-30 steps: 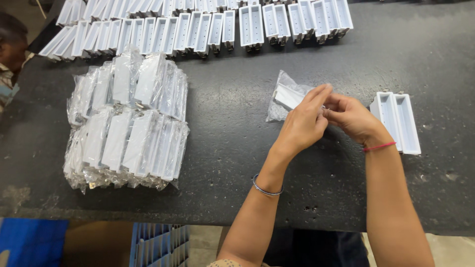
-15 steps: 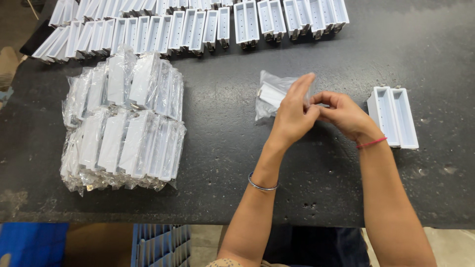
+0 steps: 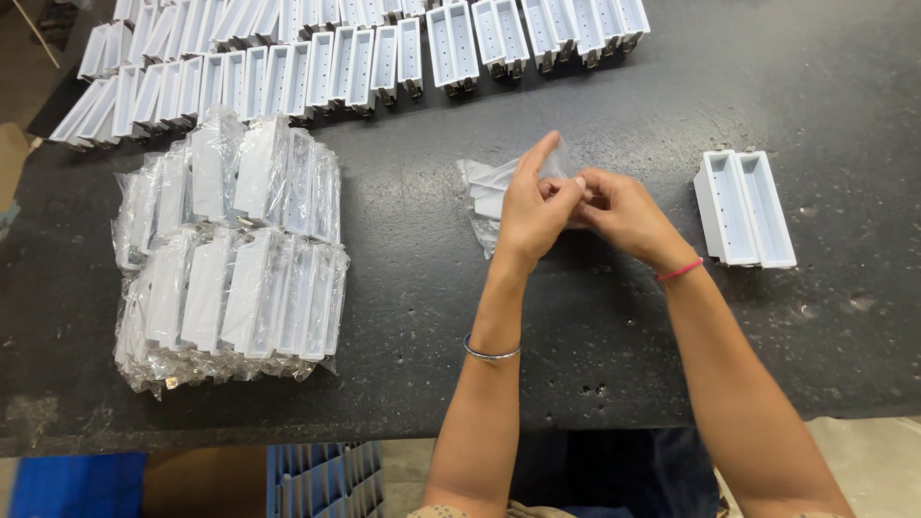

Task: The person wraps white plastic components in clear plastic bags and places them on a table. They repeatedly pick up components, enclose them in bags, and set the wrapped units aside in neat rows.

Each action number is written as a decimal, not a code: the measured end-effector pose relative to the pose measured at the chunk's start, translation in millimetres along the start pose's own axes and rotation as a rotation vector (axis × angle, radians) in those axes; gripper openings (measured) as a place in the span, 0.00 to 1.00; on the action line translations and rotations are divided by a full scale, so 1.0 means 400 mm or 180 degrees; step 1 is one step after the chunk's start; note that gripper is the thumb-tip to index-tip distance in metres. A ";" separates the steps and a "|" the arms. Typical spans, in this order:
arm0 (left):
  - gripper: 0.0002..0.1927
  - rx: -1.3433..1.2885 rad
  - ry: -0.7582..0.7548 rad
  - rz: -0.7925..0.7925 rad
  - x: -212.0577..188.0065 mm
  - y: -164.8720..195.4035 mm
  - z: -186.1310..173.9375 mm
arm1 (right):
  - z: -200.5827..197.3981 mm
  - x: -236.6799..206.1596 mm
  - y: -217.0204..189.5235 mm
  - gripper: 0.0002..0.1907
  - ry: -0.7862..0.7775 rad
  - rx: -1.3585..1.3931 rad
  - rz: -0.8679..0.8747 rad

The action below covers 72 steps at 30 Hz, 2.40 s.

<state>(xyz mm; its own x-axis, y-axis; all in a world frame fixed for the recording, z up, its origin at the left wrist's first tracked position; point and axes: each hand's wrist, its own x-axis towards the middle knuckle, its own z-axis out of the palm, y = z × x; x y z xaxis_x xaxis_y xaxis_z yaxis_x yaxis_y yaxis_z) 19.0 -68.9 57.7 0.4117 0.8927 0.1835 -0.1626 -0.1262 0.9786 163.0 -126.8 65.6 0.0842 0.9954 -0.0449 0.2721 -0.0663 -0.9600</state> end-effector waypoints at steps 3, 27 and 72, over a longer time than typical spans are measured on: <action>0.39 0.0407 0.0194 0.0029 0.008 0.018 -0.027 | -0.009 0.006 0.025 0.02 -0.0144 0.0077 -0.0008; 0.13 0.1624 0.0298 -0.0932 0.003 -0.074 -0.087 | -0.046 0.013 0.046 0.10 0.0562 -0.0068 -0.0089; 0.10 -0.0063 -0.1008 -0.0188 -0.010 0.059 -0.118 | -0.110 -0.014 0.053 0.24 -0.1365 0.0735 0.0496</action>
<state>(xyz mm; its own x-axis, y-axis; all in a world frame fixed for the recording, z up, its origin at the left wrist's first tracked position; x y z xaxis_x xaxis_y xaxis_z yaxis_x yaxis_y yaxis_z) -28.6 -55.0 75.6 0.6791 0.7187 0.1492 -0.1462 -0.0668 0.9870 210.7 -136.8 57.6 -0.3073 0.9167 -0.2553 0.0646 -0.2475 -0.9667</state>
